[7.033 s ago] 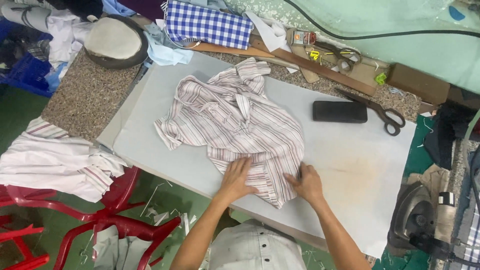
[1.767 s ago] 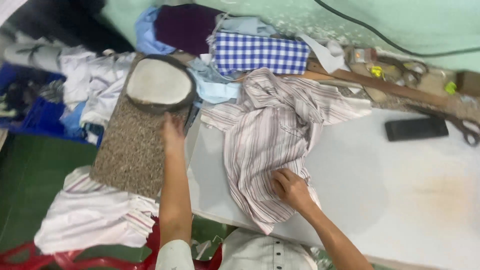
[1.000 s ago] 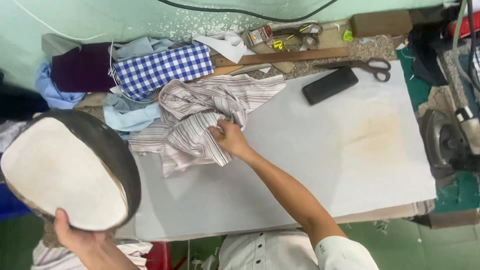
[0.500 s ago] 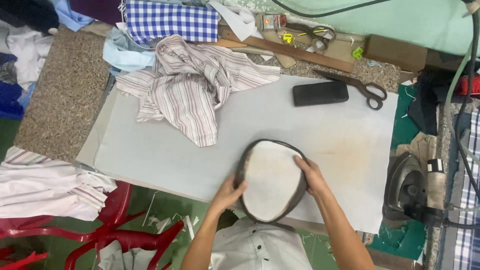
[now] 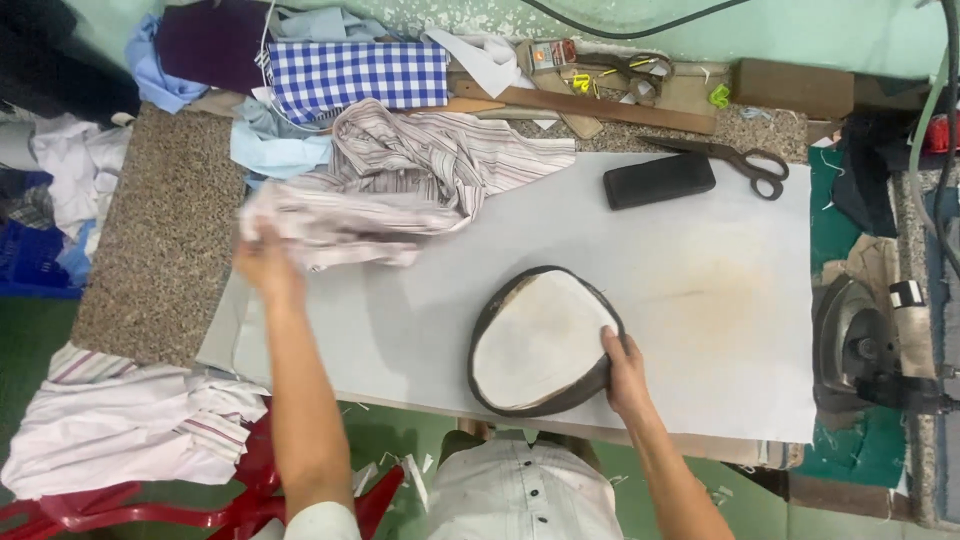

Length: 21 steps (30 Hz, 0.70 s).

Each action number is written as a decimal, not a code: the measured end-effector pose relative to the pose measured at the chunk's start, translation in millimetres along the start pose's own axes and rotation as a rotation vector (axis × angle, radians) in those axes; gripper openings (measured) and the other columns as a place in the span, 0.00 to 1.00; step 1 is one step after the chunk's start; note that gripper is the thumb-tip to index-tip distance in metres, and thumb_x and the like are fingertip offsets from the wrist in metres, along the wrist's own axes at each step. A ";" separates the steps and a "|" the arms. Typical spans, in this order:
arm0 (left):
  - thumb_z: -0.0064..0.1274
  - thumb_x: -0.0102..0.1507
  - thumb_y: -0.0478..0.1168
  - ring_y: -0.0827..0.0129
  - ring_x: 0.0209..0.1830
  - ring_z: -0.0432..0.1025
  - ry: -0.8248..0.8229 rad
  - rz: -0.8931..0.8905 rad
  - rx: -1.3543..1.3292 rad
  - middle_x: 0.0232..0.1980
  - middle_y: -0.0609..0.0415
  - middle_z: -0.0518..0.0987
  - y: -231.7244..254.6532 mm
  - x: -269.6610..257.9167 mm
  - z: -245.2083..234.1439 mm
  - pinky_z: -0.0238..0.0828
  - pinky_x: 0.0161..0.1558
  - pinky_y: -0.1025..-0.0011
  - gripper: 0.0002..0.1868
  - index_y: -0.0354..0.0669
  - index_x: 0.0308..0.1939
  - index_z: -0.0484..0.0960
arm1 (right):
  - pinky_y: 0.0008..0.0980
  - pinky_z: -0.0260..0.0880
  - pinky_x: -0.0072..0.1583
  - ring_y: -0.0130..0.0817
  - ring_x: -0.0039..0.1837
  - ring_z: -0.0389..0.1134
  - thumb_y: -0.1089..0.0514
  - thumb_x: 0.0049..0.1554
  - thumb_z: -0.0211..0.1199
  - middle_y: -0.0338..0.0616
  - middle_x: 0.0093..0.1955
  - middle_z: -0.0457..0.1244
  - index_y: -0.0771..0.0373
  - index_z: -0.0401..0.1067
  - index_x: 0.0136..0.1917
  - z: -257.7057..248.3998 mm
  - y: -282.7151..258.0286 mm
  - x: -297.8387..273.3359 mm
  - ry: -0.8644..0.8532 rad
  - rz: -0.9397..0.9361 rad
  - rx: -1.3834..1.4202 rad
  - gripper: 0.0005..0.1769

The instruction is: The person irons a light green shirt on a white ironing board, then moves to a red chair to pick up a striped shirt. They place the striped shirt on the board, use a small ironing cushion to press the collar, and continue ironing the body of the shirt with a steam iron.

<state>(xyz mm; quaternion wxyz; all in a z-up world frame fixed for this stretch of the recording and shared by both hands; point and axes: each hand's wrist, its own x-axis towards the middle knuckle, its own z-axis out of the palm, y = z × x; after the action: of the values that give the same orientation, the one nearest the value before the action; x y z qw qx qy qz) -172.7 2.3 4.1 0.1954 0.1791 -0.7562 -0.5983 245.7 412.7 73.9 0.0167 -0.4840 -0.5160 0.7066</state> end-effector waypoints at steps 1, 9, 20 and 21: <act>0.73 0.66 0.44 0.56 0.53 0.68 0.248 0.140 -0.202 0.51 0.38 0.73 29.3 39.3 -22.6 0.63 0.58 0.58 0.29 0.32 0.56 0.70 | 0.67 0.39 0.77 0.69 0.83 0.36 0.34 0.59 0.61 0.80 0.81 0.37 0.80 0.36 0.81 21.3 -20.9 -24.5 -0.017 0.127 -0.152 0.61; 0.69 0.63 0.32 0.68 0.37 0.72 -0.435 0.504 -0.067 0.34 0.45 0.78 263.4 -207.5 -24.7 0.68 0.44 0.68 0.08 0.37 0.39 0.82 | 0.46 0.75 0.58 0.53 0.55 0.74 0.61 0.57 0.69 0.61 0.52 0.70 0.72 0.72 0.63 58.7 -64.9 -30.1 -0.154 -0.704 -0.452 0.23; 0.56 0.68 0.40 0.80 0.32 0.66 -1.053 -0.022 -0.013 0.27 0.63 0.79 228.0 -258.8 -18.1 0.68 0.38 0.77 0.09 0.44 0.35 0.87 | 0.34 0.69 0.42 0.30 0.39 0.65 0.62 0.56 0.69 0.53 0.34 0.70 0.67 0.78 0.45 111.4 -101.2 30.4 -0.482 -0.831 -0.480 0.05; 0.61 0.64 0.40 0.77 0.32 0.67 -1.101 0.055 0.014 0.27 0.59 0.79 216.5 -252.7 -21.8 0.68 0.38 0.74 0.06 0.41 0.35 0.86 | 0.30 0.68 0.40 0.29 0.37 0.65 0.62 0.56 0.65 0.43 0.35 0.65 0.59 0.75 0.46 111.4 -104.6 44.2 -0.223 -1.272 -0.835 0.03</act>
<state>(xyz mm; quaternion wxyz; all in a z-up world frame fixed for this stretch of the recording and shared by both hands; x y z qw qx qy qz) 47.7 159.2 199.2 -0.2147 -0.1788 -0.7550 -0.5933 94.3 405.2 122.3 0.1836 0.0140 -0.9176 0.3523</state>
